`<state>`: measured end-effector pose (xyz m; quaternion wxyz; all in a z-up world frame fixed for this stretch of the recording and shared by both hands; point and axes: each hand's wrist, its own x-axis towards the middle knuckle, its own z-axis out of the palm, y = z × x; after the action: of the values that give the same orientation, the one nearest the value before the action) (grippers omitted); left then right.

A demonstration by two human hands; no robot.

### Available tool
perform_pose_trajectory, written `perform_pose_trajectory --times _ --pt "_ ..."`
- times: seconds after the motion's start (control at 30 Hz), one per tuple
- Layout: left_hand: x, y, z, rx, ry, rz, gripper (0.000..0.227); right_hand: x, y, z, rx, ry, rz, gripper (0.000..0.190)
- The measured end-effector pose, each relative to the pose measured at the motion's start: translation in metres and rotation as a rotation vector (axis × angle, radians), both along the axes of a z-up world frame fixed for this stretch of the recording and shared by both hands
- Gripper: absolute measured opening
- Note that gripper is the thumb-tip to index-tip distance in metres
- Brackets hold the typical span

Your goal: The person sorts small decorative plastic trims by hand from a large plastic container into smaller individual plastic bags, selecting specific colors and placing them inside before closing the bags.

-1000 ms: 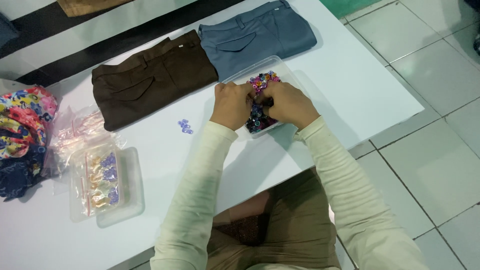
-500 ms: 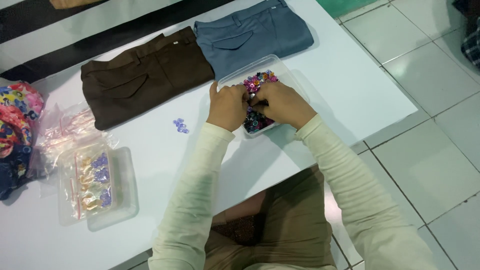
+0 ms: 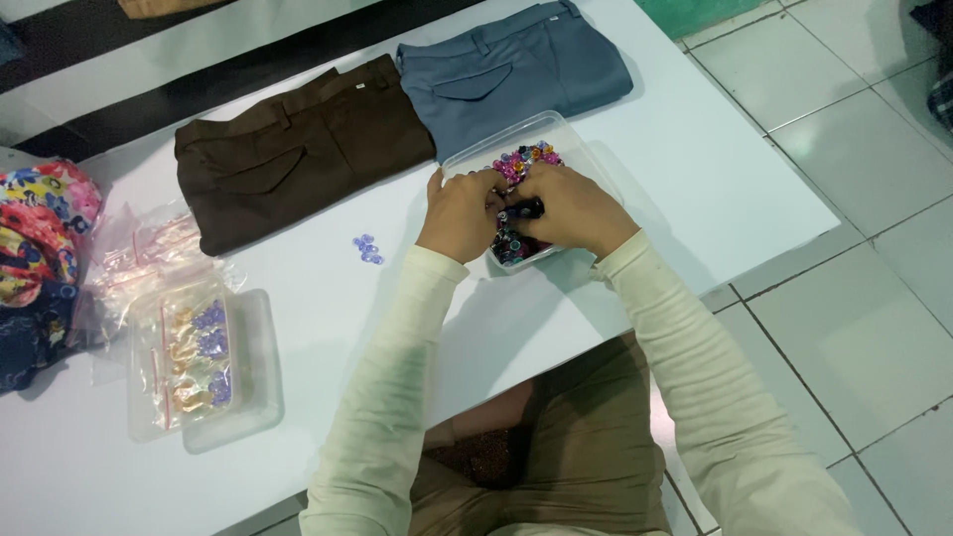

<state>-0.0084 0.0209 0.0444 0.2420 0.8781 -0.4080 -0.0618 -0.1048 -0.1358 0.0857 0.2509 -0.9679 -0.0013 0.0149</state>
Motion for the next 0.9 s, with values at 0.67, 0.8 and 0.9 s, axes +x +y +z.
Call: perform_pose_trajectory --times 0.67,0.8,0.9 --pt "0.009 0.002 -0.015 -0.070 0.078 -0.020 0.029 0.001 -0.015 -0.019 0.264 -0.233 -0.096 0.021" --pt "0.016 0.000 -0.029 -0.147 0.108 -0.010 0.028 0.002 -0.019 -0.023 0.383 -0.268 -0.124 0.020" --pt "0.003 0.005 -0.012 -0.246 0.106 -0.007 0.026 0.004 -0.020 -0.023 0.369 -0.294 -0.158 0.016"
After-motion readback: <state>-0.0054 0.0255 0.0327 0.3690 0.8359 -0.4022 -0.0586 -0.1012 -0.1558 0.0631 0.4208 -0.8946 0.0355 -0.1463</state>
